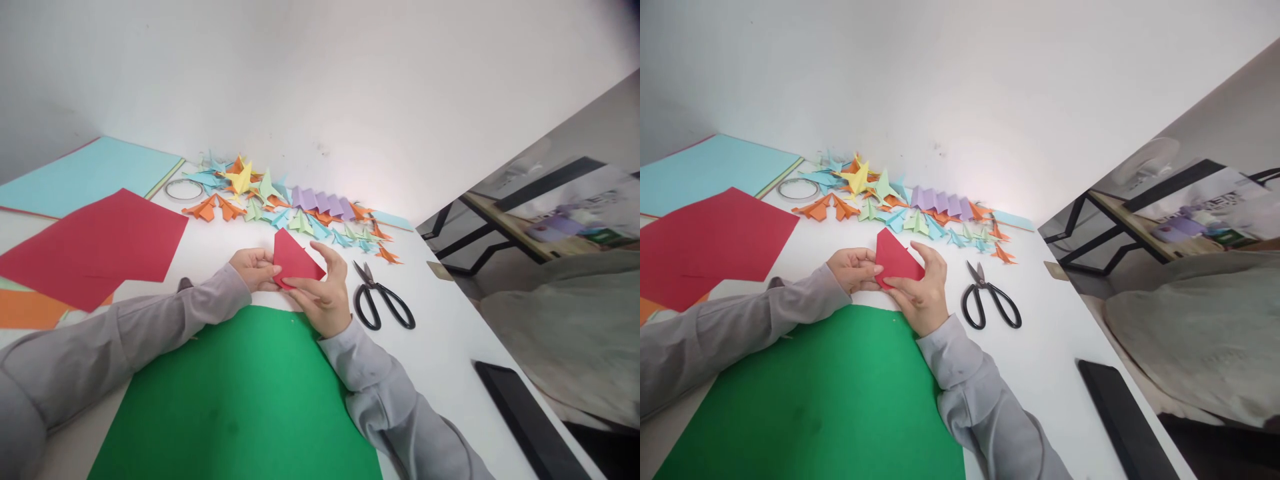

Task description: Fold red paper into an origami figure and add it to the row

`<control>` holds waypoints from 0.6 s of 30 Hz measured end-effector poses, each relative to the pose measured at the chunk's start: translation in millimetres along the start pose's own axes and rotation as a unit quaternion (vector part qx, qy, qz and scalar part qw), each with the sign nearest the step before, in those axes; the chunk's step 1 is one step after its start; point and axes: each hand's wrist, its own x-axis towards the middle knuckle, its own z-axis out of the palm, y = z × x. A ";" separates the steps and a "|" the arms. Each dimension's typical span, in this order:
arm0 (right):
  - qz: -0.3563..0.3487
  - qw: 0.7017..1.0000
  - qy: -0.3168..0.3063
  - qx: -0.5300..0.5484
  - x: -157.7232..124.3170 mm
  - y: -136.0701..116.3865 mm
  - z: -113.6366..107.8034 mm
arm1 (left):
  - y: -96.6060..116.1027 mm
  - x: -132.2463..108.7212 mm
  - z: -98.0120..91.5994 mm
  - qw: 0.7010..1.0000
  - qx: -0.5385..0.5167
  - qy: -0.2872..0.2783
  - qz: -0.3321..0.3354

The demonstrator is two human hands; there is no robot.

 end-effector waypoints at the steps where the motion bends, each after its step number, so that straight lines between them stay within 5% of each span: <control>1: 0.028 0.999 -0.004 0.033 0.0 0.7 0.7 | -0.8 0.7 -0.5 1.000 0.000 -0.006 0.003; 5: 0.159 0.968 -0.026 0.195 1.7 2.8 4.4 | -3.7 3.2 -1.7 1.000 0.012 -0.018 0.018; 10: 0.337 0.877 -0.034 0.342 6.4 -0.2 8.6 | -5.1 4.1 -0.7 0.999 0.026 -0.025 0.024; 18: 0.426 0.812 0.070 0.393 6.0 -0.8 18.4 | -2.2 1.8 3.5 1.000 0.019 -0.020 0.002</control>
